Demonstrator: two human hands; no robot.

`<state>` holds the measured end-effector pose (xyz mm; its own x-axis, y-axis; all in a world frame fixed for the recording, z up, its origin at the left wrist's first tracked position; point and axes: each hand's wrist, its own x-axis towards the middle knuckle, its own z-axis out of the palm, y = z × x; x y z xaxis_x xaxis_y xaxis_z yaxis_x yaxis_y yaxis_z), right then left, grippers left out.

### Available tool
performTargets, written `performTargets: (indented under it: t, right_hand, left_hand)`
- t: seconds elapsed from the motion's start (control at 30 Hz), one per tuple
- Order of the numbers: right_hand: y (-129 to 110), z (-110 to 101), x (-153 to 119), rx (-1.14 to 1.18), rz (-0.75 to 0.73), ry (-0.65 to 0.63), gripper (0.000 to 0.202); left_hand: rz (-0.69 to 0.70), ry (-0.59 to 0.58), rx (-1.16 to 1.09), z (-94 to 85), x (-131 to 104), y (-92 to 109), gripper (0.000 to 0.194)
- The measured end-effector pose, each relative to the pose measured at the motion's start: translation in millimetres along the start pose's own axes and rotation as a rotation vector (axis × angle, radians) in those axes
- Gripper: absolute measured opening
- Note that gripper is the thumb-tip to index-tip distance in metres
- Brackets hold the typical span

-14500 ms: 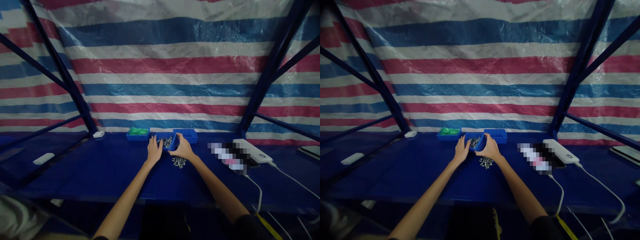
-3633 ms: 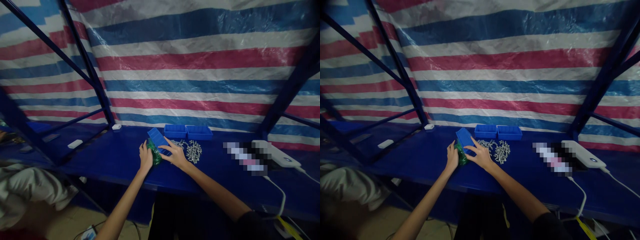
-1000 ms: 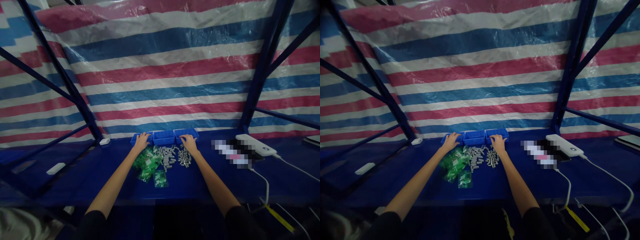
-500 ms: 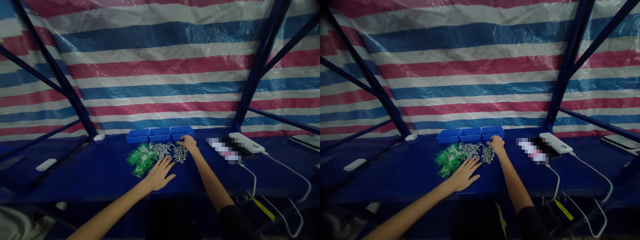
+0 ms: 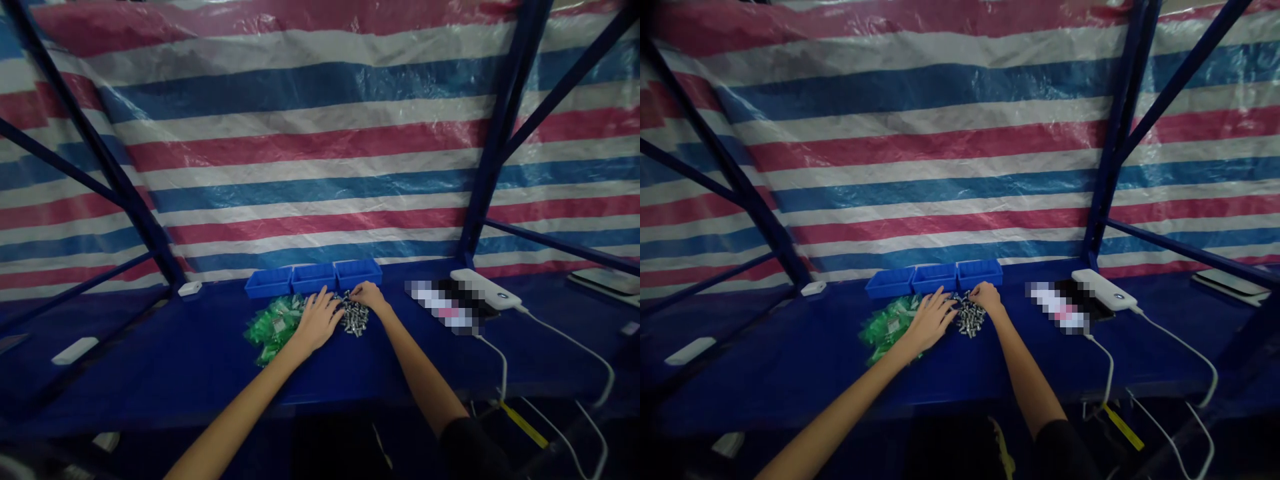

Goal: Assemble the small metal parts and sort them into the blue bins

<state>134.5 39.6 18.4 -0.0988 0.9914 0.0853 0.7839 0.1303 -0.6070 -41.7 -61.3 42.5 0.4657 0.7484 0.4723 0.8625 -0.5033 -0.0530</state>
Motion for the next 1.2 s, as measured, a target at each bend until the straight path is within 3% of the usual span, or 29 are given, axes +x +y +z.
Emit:
performTargets:
  t: [0.13,0.27,0.47,0.6,0.7,0.83,0.93,1.07,1.2]
  right_hand:
    - [0,0,1,0.057,-0.013,0.025,0.016]
    - [2,-1,5,0.110,-0.016,0.036,0.015]
    - [4,-6,8,0.200,-0.030,0.045,0.013]
    - [7,-10,8,0.278,-0.065,0.021,0.018]
    - [8,-12,8,0.394,-0.086,0.016,0.026]
    - [2,-12,6,0.785,-0.028,0.010,0.046]
    - [-5,-11,3,0.884,0.008,0.020,0.058]
    - [-5,-11,1,0.760,0.027,0.058,0.058]
    - [7,-14,1,0.310,0.016,0.105,0.032]
  left_hand:
    - [-0.205,0.073,-0.105,-4.4,45,6,0.028]
    - [-0.351,0.058,-0.188,7.6,73,4,0.020]
    - [-0.331,-0.060,-0.203,34.8,58,4,0.019]
    - [-0.270,-0.102,-0.187,38.7,49,10,0.018]
    - [-0.277,-0.079,-0.239,36.6,50,12,0.019]
    - [-0.297,-0.011,-0.313,36.2,52,10,0.022]
    - [-0.322,0.050,-0.433,38.5,53,5,0.026]
    - [-0.399,0.095,-0.536,40.9,54,-2,0.025]
    - [-0.441,0.001,-0.365,41.3,51,-4,0.024]
